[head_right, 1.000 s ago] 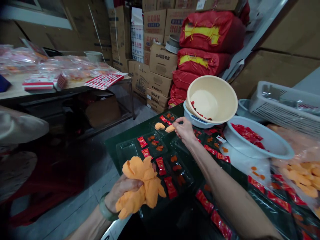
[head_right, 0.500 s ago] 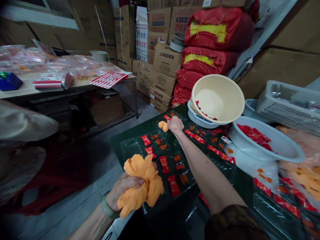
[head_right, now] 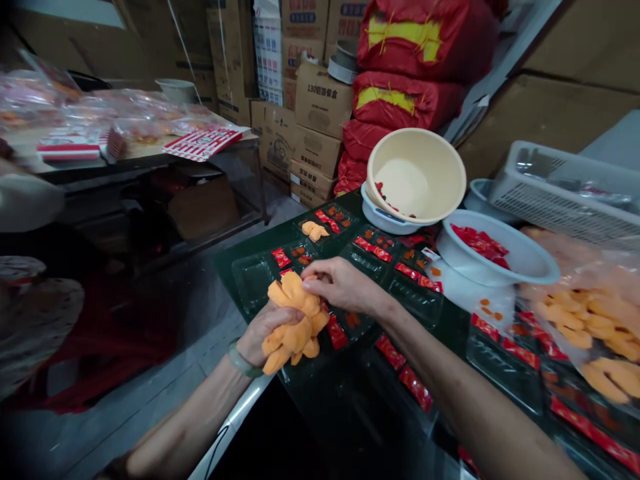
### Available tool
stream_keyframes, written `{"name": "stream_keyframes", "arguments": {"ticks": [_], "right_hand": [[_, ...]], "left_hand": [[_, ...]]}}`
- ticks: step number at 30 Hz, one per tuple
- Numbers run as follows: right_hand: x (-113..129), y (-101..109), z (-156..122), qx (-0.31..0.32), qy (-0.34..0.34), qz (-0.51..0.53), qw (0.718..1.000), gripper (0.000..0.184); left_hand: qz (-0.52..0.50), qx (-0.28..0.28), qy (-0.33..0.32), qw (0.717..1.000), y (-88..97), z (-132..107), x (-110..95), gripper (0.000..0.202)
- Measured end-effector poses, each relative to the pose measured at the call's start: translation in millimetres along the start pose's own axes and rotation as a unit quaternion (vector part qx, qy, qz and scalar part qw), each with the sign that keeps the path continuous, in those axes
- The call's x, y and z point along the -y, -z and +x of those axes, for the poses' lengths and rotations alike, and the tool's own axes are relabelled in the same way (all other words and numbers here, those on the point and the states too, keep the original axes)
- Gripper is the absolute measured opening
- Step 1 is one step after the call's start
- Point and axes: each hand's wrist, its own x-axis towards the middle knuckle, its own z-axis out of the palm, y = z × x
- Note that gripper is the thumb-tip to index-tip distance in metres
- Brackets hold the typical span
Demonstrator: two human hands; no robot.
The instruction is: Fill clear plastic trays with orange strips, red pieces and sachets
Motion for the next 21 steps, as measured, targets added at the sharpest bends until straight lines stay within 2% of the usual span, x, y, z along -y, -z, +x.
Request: {"name": "stream_keyframes", "arguments": {"ticks": [2,5,9,11,13,15,18,21], "right_hand": [[2,-5,-20,-0.027,-0.019,0.019,0.999,0.019],[-2,1,-43,-0.124,-0.032,0.040,0.991,0.021],[-20,37,-56,-0.261,-0.025,0.067,0.963,0.022],[-39,57,-50,-0.299,-0.022,0.042,0.953,0.023],[-65,70,-36,-0.313,-0.018,-0.027,0.949,0.021],[-95,74,-17,-0.322,-0.008,-0.141,0.936,0.016],[-134,65,9,-0.294,-0.002,-0.314,0.903,0.014],[-151,53,20,-0.243,-0.016,-0.369,0.897,0.019]], "left_hand": [[0.011,0.018,0.007,1.000,-3.2,-2,3,0.030],[0.012,0.020,0.000,1.000,-6.3,-6,4,0.029],[-0.005,0.014,-0.001,1.000,-6.7,-10,4,0.029],[-0.007,0.010,-0.003,1.000,-6.4,-12,4,0.027],[-0.012,0.017,-0.005,1.000,-6.9,-14,3,0.026],[-0.016,0.031,-0.009,0.999,-8.3,-17,2,0.026],[-0.022,0.030,-0.018,0.999,-10.9,-17,1,0.027],[-0.027,0.012,-0.022,0.999,-12.7,-15,3,0.028]]}}
